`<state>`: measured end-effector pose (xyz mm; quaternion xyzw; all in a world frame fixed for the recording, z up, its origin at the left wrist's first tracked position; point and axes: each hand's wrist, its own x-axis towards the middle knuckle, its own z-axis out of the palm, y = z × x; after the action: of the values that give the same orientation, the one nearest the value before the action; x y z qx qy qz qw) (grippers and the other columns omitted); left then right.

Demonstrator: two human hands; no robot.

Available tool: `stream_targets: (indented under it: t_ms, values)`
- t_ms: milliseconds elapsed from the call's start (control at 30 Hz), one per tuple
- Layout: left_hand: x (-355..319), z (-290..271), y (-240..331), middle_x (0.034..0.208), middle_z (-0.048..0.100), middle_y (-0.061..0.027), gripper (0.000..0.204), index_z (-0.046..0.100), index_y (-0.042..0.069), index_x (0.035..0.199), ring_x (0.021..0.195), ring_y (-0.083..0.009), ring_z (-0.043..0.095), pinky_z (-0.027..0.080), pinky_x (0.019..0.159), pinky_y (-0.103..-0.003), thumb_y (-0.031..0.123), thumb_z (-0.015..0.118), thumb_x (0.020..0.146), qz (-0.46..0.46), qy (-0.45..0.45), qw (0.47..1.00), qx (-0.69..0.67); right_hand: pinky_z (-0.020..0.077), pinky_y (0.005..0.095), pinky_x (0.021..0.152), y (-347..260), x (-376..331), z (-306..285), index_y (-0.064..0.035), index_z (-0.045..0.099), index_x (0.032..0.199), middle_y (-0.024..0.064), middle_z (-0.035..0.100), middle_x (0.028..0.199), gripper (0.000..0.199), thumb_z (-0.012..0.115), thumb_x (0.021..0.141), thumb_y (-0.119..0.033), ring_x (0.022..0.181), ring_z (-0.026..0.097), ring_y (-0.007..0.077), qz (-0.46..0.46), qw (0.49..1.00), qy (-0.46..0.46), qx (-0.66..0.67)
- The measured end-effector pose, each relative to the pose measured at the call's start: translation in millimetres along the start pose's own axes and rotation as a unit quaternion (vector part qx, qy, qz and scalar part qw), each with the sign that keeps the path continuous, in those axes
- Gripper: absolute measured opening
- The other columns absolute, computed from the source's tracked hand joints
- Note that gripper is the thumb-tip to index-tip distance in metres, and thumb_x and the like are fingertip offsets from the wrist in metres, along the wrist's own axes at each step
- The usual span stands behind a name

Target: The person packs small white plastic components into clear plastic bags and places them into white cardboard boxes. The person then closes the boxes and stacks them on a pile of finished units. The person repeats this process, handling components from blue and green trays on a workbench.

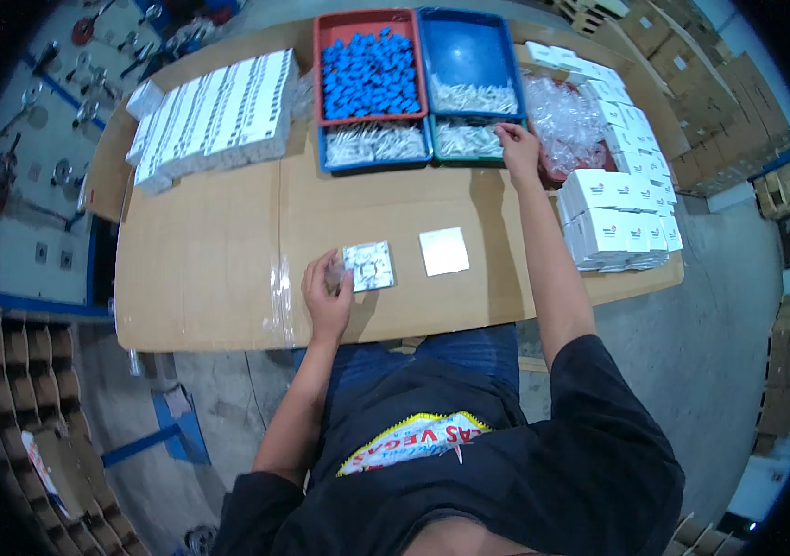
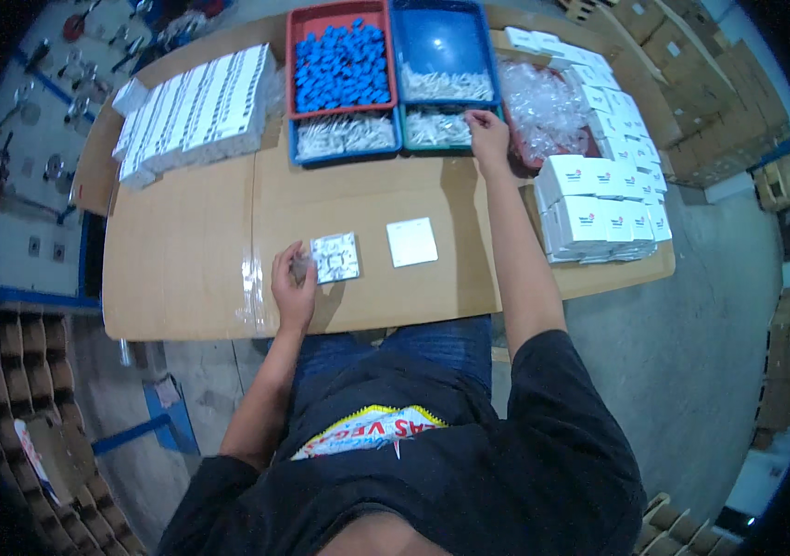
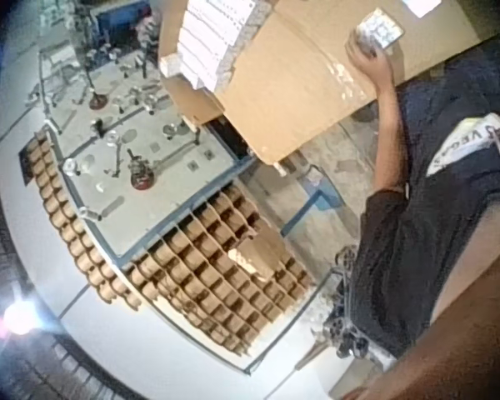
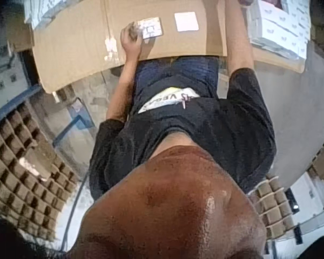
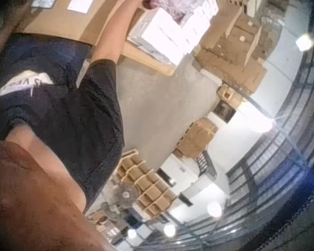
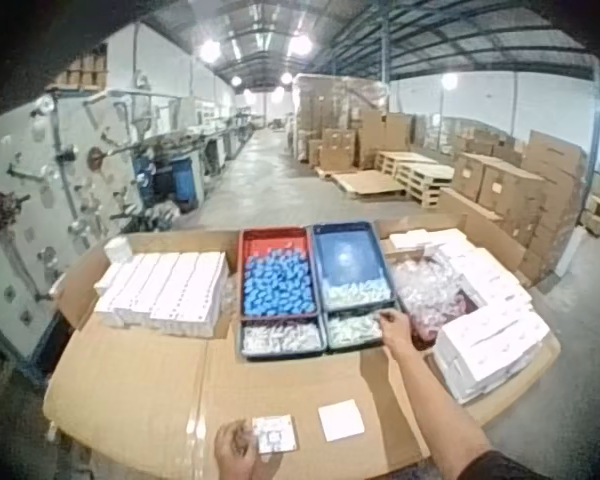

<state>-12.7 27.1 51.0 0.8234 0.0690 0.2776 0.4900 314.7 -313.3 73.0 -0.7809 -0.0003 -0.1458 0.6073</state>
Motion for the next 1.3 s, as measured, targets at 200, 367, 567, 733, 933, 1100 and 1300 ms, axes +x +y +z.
stream_targets:
  t_ms: [200, 367, 567, 733, 933, 1100, 1300]
  values:
    - [1, -7, 7, 0.114, 0.07, -0.013, 0.047, 0.067, 0.003, 0.127, 0.11, -0.0309, 0.064, 0.047, 0.095, -0.042, 0.016, 0.08, 0.084, 0.063, -0.023, 0.996, 0.054, 0.0468, 0.0219, 0.067, -83, -148, 50, -0.0026, 0.075, 0.109, 0.0003, 0.072, 0.089, 0.015, 0.072, 0.097, -0.012, 0.076, 0.059, 0.0053, 0.04, 0.983, -0.152, 0.089]
    - [-2, -7, 4, 0.117, 0.07, -0.0109, 0.051, 0.064, 0.005, 0.133, 0.114, -0.0295, 0.063, 0.045, 0.101, -0.041, 0.012, 0.079, 0.084, 0.068, -0.053, 0.995, 0.046, 0.0506, 0.0267, 0.069, -106, -248, 105, -0.0012, 0.074, 0.105, 0.006, 0.075, 0.09, 0.014, 0.073, 0.095, -0.011, 0.077, 0.065, 0.0111, 0.028, 0.962, -0.256, 0.091]
    - [-3, -7, 2, 0.121, 0.069, -0.0124, 0.05, 0.064, 0.004, 0.131, 0.114, -0.0308, 0.063, 0.045, 0.1, -0.042, 0.012, 0.076, 0.083, 0.085, -0.046, 0.994, 0.047, 0.0526, 0.0324, 0.074, -130, -269, 114, -0.0021, 0.069, 0.106, 0.0086, 0.071, 0.096, 0.013, 0.07, 0.094, -0.006, 0.083, 0.068, 0.0227, -0.143, 0.924, -0.347, -0.076]
    - [-2, -6, 2, 0.12, 0.069, -0.0128, 0.048, 0.065, 0.004, 0.129, 0.112, -0.0319, 0.063, 0.045, 0.099, -0.042, 0.011, 0.075, 0.082, 0.091, -0.051, 0.993, 0.049, 0.0544, 0.0406, 0.081, -119, -274, 113, -0.0037, 0.067, 0.105, 0.0103, 0.064, 0.117, 0.01, 0.065, 0.095, -0.008, 0.095, 0.068, 0.0331, -0.203, 0.909, -0.351, -0.093]
    - [-4, -7, -3, 0.119, 0.069, -0.0122, 0.048, 0.066, 0.005, 0.129, 0.111, -0.0303, 0.063, 0.045, 0.096, -0.041, 0.011, 0.074, 0.082, 0.086, -0.055, 0.993, 0.052, 0.0538, 0.0395, 0.087, -120, -278, 112, -0.0024, 0.07, 0.11, 0.0123, 0.063, 0.123, 0.016, 0.063, 0.099, -0.012, 0.107, 0.067, 0.0314, -0.149, 0.912, -0.377, -0.071]
    - [-3, -7, 0, 0.118, 0.069, -0.0111, 0.051, 0.066, 0.005, 0.129, 0.11, -0.0299, 0.063, 0.044, 0.096, -0.04, 0.01, 0.075, 0.08, 0.094, -0.054, 0.993, 0.052, 0.0484, 0.0411, 0.102, -114, -277, 112, -0.0004, 0.071, 0.118, 0.017, 0.059, 0.137, 0.03, 0.058, 0.105, -0.024, 0.123, 0.06, 0.035, -0.204, 0.895, -0.384, -0.097]
    - [-5, -8, -2, 0.116, 0.069, -0.0112, 0.056, 0.065, 0.009, 0.131, 0.11, -0.0323, 0.062, 0.045, 0.098, -0.043, 0.011, 0.079, 0.076, 0.096, -0.061, 0.992, 0.05, 0.0409, 0.0417, 0.112, -112, -281, 119, 0.0021, 0.07, 0.121, 0.0193, 0.051, 0.15, 0.039, 0.053, 0.107, -0.031, 0.136, 0.051, 0.0372, -0.18, 0.882, -0.422, -0.106]
